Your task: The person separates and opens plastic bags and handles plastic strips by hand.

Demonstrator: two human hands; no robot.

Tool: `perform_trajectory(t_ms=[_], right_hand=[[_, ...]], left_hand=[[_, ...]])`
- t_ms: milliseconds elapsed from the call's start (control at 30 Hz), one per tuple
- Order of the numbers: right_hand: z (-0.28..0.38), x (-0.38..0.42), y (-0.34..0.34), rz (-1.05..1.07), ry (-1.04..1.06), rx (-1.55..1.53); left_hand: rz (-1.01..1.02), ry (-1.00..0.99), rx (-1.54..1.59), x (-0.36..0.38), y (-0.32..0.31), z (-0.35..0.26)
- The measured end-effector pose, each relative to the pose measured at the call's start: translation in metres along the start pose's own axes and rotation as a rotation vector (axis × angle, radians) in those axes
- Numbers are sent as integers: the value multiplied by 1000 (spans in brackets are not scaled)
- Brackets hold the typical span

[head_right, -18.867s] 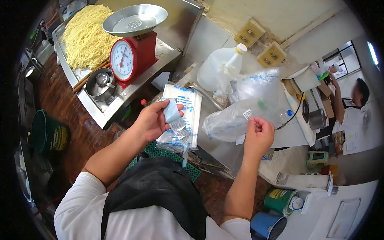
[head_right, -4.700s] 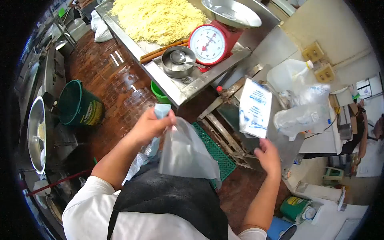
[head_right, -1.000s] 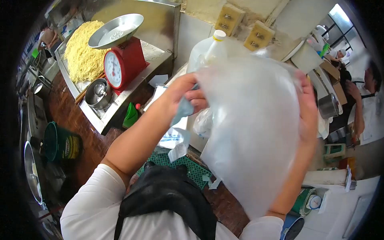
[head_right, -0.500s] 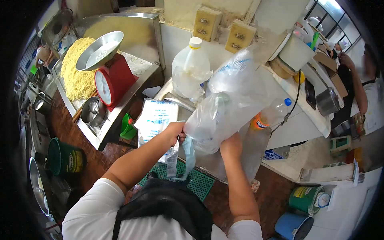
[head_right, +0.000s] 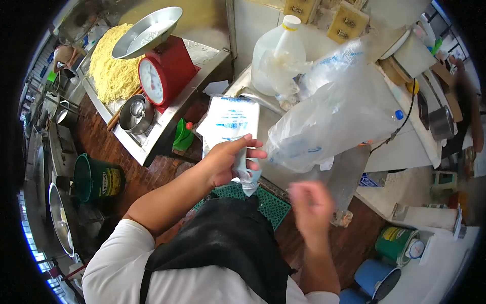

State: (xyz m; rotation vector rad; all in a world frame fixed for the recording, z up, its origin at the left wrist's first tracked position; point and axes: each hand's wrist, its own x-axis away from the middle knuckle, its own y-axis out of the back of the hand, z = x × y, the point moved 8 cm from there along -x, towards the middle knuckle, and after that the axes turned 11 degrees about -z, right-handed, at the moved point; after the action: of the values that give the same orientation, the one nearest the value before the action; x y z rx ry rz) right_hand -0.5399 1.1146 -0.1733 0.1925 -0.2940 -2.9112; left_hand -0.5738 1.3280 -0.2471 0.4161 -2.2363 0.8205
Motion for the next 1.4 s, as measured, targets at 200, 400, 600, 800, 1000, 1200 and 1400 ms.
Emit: perform_trajectory(t_ms=[200, 400, 600, 800, 1000, 1200, 1400], right_hand=[[14, 15, -106, 150, -78, -161], [20, 28, -120, 79, -126, -244], [33, 40, -128, 87, -20, -106], [98, 39, -128, -22, 500, 380], [103, 39, -133, -3, 446, 397], [113, 43, -139, -14, 552, 435], [117, 46, -142, -12, 606, 471]], left_hand=[[173, -35, 311, 40, -1, -16], [205, -161, 50, 54, 32, -8], [128, -332, -159, 57, 55, -9], [173, -371, -103, 76, 50, -23], [231, -412, -141, 76, 51, -23], [219, -334, -131, 70, 59, -19], [200, -289, -152, 72, 62, -19]])
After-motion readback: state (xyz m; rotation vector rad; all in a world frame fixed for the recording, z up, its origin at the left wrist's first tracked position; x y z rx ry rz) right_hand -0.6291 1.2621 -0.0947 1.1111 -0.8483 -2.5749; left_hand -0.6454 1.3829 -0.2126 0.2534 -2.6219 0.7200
